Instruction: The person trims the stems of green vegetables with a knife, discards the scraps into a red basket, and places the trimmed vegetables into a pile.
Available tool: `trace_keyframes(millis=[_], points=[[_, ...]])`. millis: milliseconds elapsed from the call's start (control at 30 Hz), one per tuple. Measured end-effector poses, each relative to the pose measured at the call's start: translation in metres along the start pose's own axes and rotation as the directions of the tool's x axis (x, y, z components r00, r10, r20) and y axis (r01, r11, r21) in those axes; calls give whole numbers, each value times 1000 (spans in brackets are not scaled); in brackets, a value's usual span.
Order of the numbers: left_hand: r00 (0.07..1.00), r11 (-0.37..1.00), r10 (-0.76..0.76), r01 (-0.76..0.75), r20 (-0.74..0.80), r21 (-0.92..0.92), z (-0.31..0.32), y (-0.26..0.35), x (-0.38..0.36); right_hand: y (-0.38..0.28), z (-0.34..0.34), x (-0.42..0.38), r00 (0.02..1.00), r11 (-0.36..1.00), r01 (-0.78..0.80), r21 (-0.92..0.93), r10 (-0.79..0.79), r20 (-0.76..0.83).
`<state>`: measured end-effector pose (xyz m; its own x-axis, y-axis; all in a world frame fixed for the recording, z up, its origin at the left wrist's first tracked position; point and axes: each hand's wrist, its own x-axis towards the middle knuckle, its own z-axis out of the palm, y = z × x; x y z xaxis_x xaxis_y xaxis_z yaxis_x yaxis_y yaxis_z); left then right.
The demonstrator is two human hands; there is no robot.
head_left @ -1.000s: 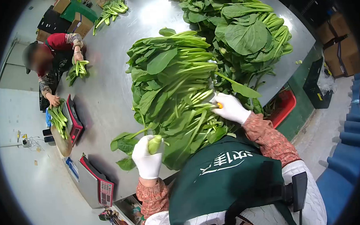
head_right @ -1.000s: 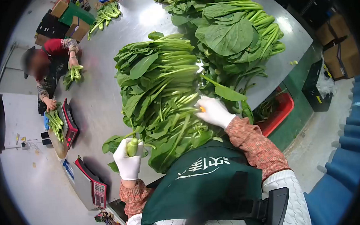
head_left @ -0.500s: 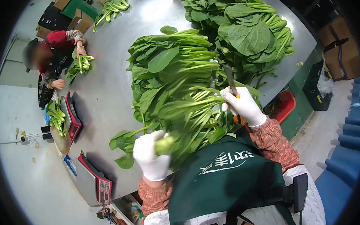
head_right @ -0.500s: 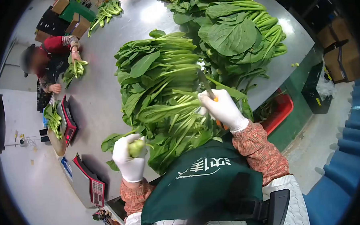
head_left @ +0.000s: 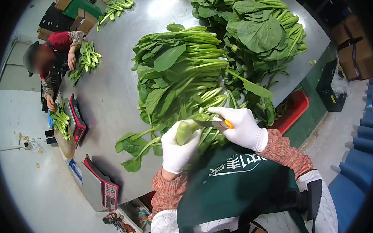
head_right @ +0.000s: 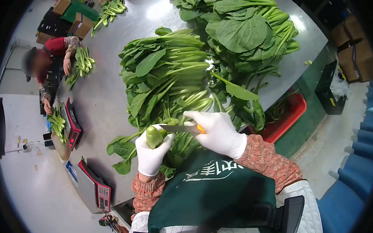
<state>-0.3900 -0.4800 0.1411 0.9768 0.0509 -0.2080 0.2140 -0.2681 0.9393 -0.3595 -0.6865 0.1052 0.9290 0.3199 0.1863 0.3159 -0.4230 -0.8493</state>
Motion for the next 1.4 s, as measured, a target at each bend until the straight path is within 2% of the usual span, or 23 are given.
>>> trace_keyframes(millis=[67,167,233,267,367,400,500,533,567,633,700,767,833,867,900,967,1033,1200,1233,1267,1300,1367,1400], points=[[999,1000,-30,30,38,-4,-3,6,0,-1,4,1,1000,999,-2,-45,2,-10],[978,960,-167,191,127,-207,-7,12,-2,10,9,4,995,990,-81,-118,88,53],[980,965,-133,162,146,-209,-11,11,-5,43,15,2,965,956,-189,-223,223,139],[982,967,-111,143,155,-210,-13,11,-3,55,18,-4,978,964,-159,-211,183,98],[989,982,-122,132,83,-136,-16,6,1,43,12,-5,936,899,-347,265,313,163],[990,982,-128,135,59,-135,-13,4,2,36,7,-1,919,879,-386,281,339,204],[999,993,20,-26,51,112,-2,-2,3,-1,1,9,1000,952,-13,305,12,6],[993,997,-55,49,105,52,-1,-6,2,-4,-3,10,991,965,37,260,-70,116],[987,994,13,-31,158,108,-2,-7,2,-3,-4,10,977,961,120,249,-159,143],[978,991,-38,10,204,134,-6,-1,1,4,6,6,997,934,10,357,-39,73],[984,963,27,-73,178,259,-16,-4,-3,11,-7,7,884,623,-411,665,451,123],[986,976,-38,2,164,217,-32,-7,-6,54,-9,8,891,732,-431,528,439,120],[986,984,-121,103,115,148,-37,-18,-8,31,-13,5,956,836,-291,465,239,169],[983,985,-119,99,143,144,-34,-20,-9,9,-15,5,968,891,-198,408,114,223],[978,986,-115,91,172,140,-28,-17,-8,-9,-9,7,978,873,-84,481,-22,209],[970,995,-33,10,242,98,-23,-21,-5,-17,16,2,972,899,15,437,-115,203],[970,990,-78,48,230,135,-22,-20,-7,0,21,0,963,912,-11,409,-100,248],[990,930,-6,-46,142,363,-38,-24,-14,29,9,-3,964,903,-236,359,171,203],[995,919,16,-53,97,391,-47,-28,-16,44,0,3,950,993,-103,56,81,302],[997,941,-68,54,32,334,-58,-40,-20,57,-2,4,948,996,-24,-90,51,314],[999,946,45,-46,8,322,-67,-51,-22,70,1,4,945,971,53,-234,27,326],[980,975,-180,189,-81,116,-70,-36,-28,103,11,17,984,933,54,-357,10,176],[994,984,-69,81,-80,159,-72,-41,-28,127,20,26,993,928,102,-359,-71,97]])
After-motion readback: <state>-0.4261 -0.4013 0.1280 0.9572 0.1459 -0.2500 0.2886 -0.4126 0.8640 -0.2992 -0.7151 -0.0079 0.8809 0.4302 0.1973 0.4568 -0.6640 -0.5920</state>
